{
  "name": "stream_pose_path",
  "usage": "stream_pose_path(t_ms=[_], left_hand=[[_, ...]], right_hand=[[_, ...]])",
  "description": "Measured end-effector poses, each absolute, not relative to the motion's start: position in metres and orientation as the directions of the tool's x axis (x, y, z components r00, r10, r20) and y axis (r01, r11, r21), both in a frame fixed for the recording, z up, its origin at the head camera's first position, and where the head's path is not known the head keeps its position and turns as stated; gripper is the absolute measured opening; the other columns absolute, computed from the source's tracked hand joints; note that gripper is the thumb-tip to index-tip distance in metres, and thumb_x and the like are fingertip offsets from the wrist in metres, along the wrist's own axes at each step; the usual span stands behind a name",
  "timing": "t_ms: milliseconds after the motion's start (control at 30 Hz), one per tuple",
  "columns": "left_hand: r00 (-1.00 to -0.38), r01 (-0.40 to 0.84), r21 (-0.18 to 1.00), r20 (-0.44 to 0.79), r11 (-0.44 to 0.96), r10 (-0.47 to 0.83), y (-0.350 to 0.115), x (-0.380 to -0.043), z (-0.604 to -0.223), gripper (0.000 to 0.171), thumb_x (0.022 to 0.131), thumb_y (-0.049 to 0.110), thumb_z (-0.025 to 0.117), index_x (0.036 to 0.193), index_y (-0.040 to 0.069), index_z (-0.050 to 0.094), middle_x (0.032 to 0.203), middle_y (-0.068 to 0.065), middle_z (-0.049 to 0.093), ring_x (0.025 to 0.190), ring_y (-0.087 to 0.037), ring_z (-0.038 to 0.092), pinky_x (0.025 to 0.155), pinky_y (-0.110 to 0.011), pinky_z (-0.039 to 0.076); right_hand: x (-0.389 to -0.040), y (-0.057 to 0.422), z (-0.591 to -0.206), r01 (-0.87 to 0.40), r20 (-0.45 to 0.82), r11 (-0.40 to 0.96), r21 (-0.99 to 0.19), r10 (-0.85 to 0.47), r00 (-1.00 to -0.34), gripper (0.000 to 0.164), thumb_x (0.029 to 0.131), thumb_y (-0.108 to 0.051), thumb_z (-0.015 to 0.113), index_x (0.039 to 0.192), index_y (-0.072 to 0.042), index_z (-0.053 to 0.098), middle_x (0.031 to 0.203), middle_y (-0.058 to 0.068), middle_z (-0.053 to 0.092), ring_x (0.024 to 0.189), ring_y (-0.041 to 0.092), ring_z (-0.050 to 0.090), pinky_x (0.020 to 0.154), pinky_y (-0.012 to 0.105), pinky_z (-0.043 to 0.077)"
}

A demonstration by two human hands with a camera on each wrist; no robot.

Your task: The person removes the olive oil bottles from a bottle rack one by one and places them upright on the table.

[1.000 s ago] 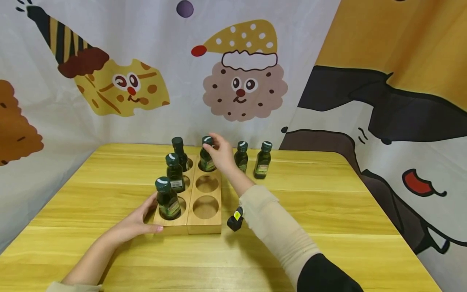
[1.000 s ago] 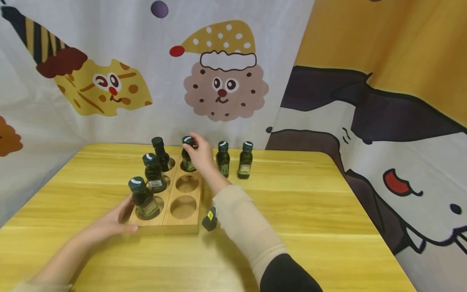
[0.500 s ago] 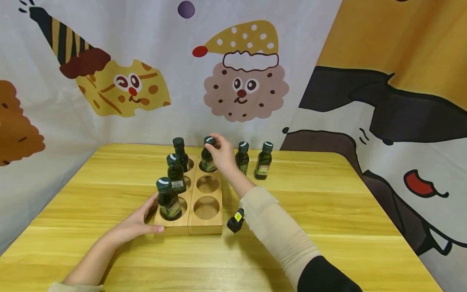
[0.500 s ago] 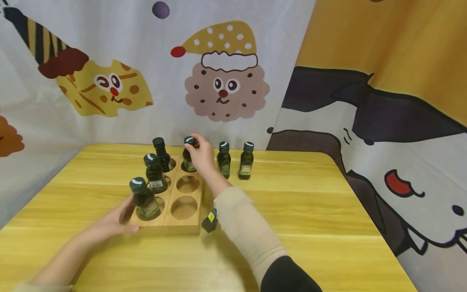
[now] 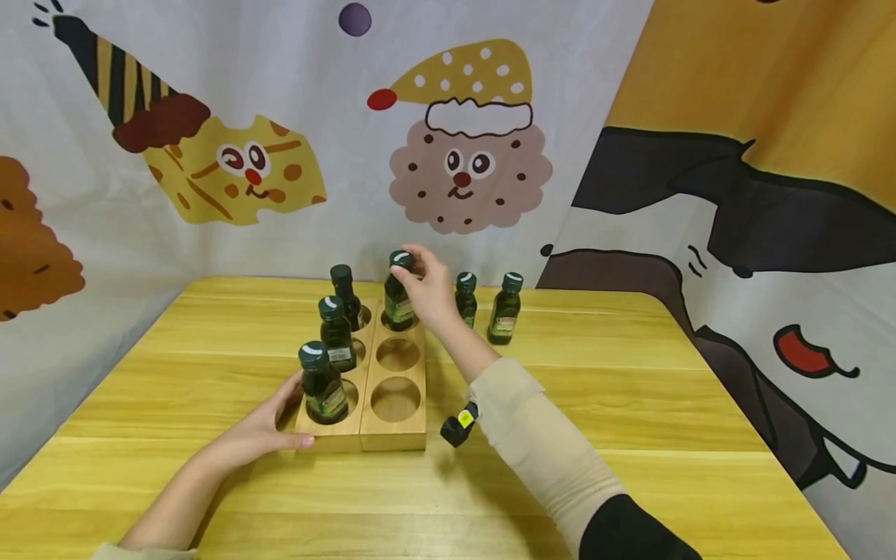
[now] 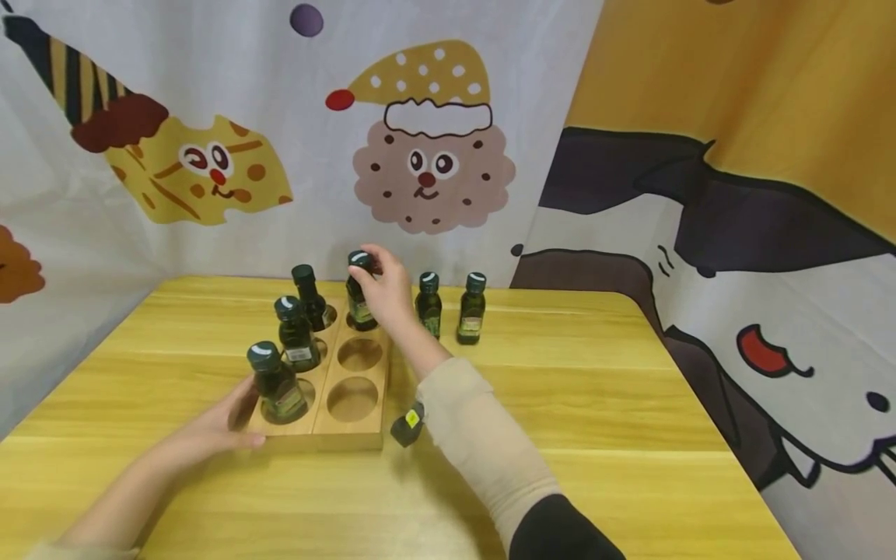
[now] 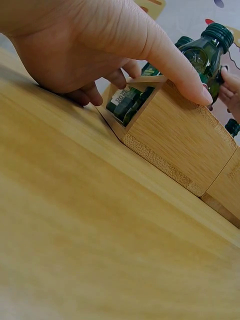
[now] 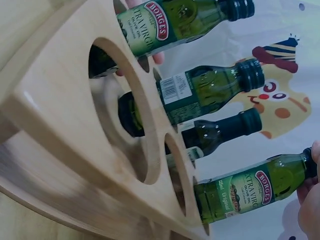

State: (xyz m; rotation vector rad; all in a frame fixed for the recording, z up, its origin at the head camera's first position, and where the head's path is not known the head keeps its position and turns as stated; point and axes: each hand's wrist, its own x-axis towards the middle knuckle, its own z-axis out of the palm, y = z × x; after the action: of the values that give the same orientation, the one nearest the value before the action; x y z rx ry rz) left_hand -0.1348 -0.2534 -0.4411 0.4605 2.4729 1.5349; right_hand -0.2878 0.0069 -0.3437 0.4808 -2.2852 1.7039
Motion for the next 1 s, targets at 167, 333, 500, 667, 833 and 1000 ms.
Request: stream_pose_path(t_ms=[167, 333, 500, 667, 833, 1000], left_hand=[[-0.933, 0.157, 0.896, -0.003, 0.416, 0.36, -0.253, -0.135, -0.442, 0.11, 0.076, 0.015, 0.079, 0.152, -0.001, 0.002, 0.147, -0.04, 0.014, 0.132, -0.057, 0.014, 0.102, -0.071, 0.011], [-0.932, 0.16, 0.896, -0.001, 0.413, 0.363, -0.254, -0.135, -0.442, 0.11, 0.076, 0.016, 0.079, 0.152, -0.001, 0.002, 0.147, -0.04, 0.014, 0.133, -0.057, 0.014, 0.102, -0.071, 0.011], [-0.93, 0.165, 0.897, 0.003, 0.41, 0.368, -0.254, -0.136, -0.443, 0.109, 0.076, 0.016, 0.079, 0.152, 0.0, 0.002, 0.147, -0.04, 0.014, 0.133, -0.057, 0.014, 0.102, -0.071, 0.011], [-0.93, 0.164, 0.899, 0.003, 0.407, 0.368, -0.254, -0.136, -0.443, 0.109, 0.076, 0.016, 0.079, 0.152, 0.0, 0.002, 0.146, -0.04, 0.015, 0.133, -0.057, 0.014, 0.102, -0.071, 0.011], [-0.93, 0.16, 0.905, 0.004, 0.394, 0.368, -0.254, -0.135, -0.442, 0.109, 0.076, 0.015, 0.079, 0.153, 0.001, 0.002, 0.147, -0.039, 0.014, 0.133, -0.057, 0.014, 0.101, -0.071, 0.01], [-0.931, 0.16, 0.903, 0.004, 0.398, 0.365, -0.255, -0.134, -0.442, 0.11, 0.075, 0.015, 0.079, 0.153, 0.003, 0.002, 0.148, -0.039, 0.015, 0.133, -0.057, 0.014, 0.101, -0.072, 0.01]], right_hand=[[-0.282, 0.01, -0.336, -0.414, 0.4, 0.254, -0.874, -0.106, -0.91, 0.038, 0.09, -0.017, 0.068, 0.126, -0.01, 0.059, 0.111, 0.002, 0.063, 0.1, 0.013, 0.059, 0.08, 0.023, 0.052], [-0.273, 0.016, -0.327, -0.431, 0.423, 0.246, -0.868, -0.09, -0.902, 0.039, 0.089, -0.016, 0.069, 0.125, -0.007, 0.06, 0.109, 0.002, 0.064, 0.099, 0.014, 0.059, 0.082, 0.024, 0.052], [-0.262, 0.023, -0.317, -0.465, 0.46, 0.228, -0.856, -0.078, -0.885, 0.037, 0.088, -0.013, 0.07, 0.123, -0.006, 0.061, 0.108, 0.005, 0.064, 0.098, 0.016, 0.06, 0.081, 0.026, 0.052], [-0.252, 0.029, -0.31, -0.501, 0.495, 0.201, -0.842, -0.081, -0.865, 0.037, 0.088, -0.012, 0.07, 0.123, -0.003, 0.06, 0.109, 0.005, 0.063, 0.098, 0.017, 0.059, 0.08, 0.028, 0.053], [-0.242, 0.036, -0.305, -0.528, 0.518, 0.163, -0.834, -0.103, -0.849, 0.034, 0.089, -0.01, 0.069, 0.121, -0.005, 0.06, 0.108, 0.006, 0.062, 0.097, 0.018, 0.059, 0.08, 0.035, 0.054], [-0.234, 0.045, -0.301, -0.55, 0.54, 0.159, -0.82, -0.103, -0.835, 0.032, 0.088, -0.007, 0.069, 0.119, -0.003, 0.061, 0.105, 0.007, 0.064, 0.094, 0.017, 0.06, 0.077, 0.035, 0.054]])
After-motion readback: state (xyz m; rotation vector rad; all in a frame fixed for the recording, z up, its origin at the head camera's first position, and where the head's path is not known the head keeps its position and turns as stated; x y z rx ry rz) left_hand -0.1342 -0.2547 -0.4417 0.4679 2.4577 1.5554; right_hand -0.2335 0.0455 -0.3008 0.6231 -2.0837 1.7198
